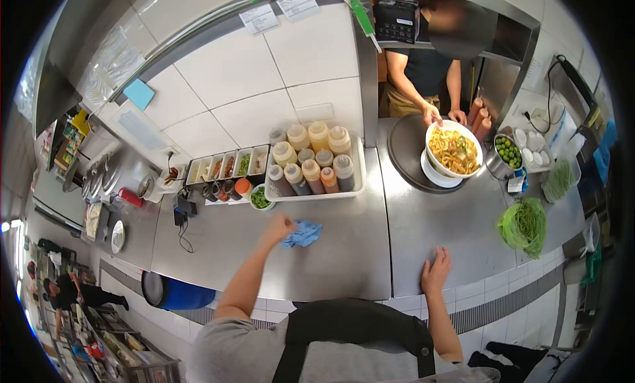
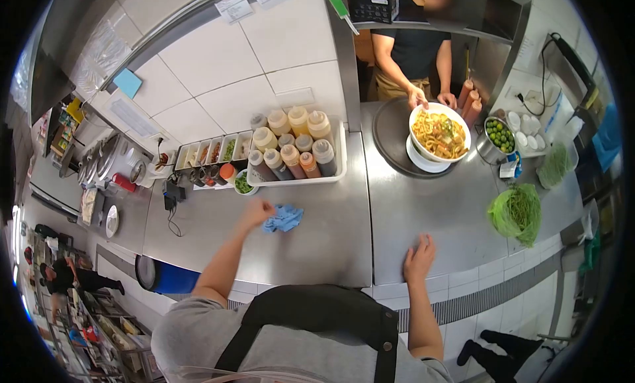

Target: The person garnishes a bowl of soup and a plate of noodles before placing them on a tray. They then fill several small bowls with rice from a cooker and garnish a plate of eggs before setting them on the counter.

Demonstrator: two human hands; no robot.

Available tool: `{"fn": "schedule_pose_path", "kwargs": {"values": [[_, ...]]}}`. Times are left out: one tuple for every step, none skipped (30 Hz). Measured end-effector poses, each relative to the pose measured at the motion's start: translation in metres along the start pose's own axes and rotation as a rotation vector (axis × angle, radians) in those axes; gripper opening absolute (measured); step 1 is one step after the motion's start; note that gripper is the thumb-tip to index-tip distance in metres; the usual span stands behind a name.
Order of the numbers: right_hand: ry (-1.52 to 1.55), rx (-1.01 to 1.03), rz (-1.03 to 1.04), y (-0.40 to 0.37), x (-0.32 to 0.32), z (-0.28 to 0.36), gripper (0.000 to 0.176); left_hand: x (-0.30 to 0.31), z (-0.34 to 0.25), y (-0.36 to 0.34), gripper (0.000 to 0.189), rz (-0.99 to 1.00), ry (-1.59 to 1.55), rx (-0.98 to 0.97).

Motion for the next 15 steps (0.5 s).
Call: {"fn": "schedule_pose_path", "kwargs": {"values": [[0.059,0.038,0.020,-0.001,-0.004,0.004,0.054,0.044,-0.027,0.002,0.034,-0.151,-0.007,-0.014],[0.118,0.075,0.044,-0.004,-0.010,0.009,0.055,0.092,-0.070,0.004,0.031,-0.202,-0.028,-0.120],[0.178,0.112,0.069,-0.008,-0.014,0.016,0.055,0.138,-0.111,0.001,0.032,-0.268,-0.040,-0.197],[0.153,0.150,0.083,-0.012,-0.016,0.025,0.054,0.177,-0.127,0.018,0.033,-0.400,-0.112,-0.328],[0.114,0.157,0.101,-0.017,-0.017,0.032,0.054,0.218,-0.156,0.025,0.031,-0.430,-0.193,-0.278],[0.075,0.161,0.118,-0.022,-0.018,0.039,0.053,0.250,-0.187,0.028,0.028,-0.458,-0.478,-0.495],[0.038,0.162,0.134,-0.024,-0.019,0.042,0.053,0.285,-0.202,0.042,0.019,-0.472,-0.616,-0.434],[0.029,0.168,0.106,-0.024,-0.018,0.044,0.050,0.314,-0.220,0.052,0.024,-0.420,-0.912,-0.548],[0.052,0.146,0.087,-0.024,-0.017,0.042,0.050,0.339,-0.233,0.070,0.036,-0.387,-1.241,-0.810],[0.076,0.121,0.067,-0.023,-0.017,0.040,0.050,0.364,-0.238,0.092,0.038,-0.289,-1.452,-0.886],[0.100,0.093,0.048,-0.023,-0.016,0.038,0.049,0.384,-0.247,0.105,0.033,-0.304,-1.519,-0.919],[0.089,0.092,0.048,-0.024,-0.016,0.039,0.050,0.398,-0.255,0.116,0.029,-0.317,-1.589,-0.951],[0.076,0.092,0.047,-0.024,-0.016,0.039,0.050,0.406,-0.261,0.129,0.028,-0.293,-1.596,-0.916],[0.064,0.093,0.046,-0.023,-0.015,0.040,0.050,0.412,-0.266,0.142,0.027,-0.269,-1.602,-0.883],[0.066,0.086,0.049,-0.022,-0.014,0.040,0.051,0.414,-0.273,0.149,0.026,-0.246,-1.607,-0.849]]}}
Point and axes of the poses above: each hand's wrist, its own y-axis towards the middle knuckle, its own x-axis out of the back of the hand, z = x × y, the point moved 6 cm from there along y, towards the middle knuckle, and after that the axes turned 12 degrees about z, right-handed, at the moved point
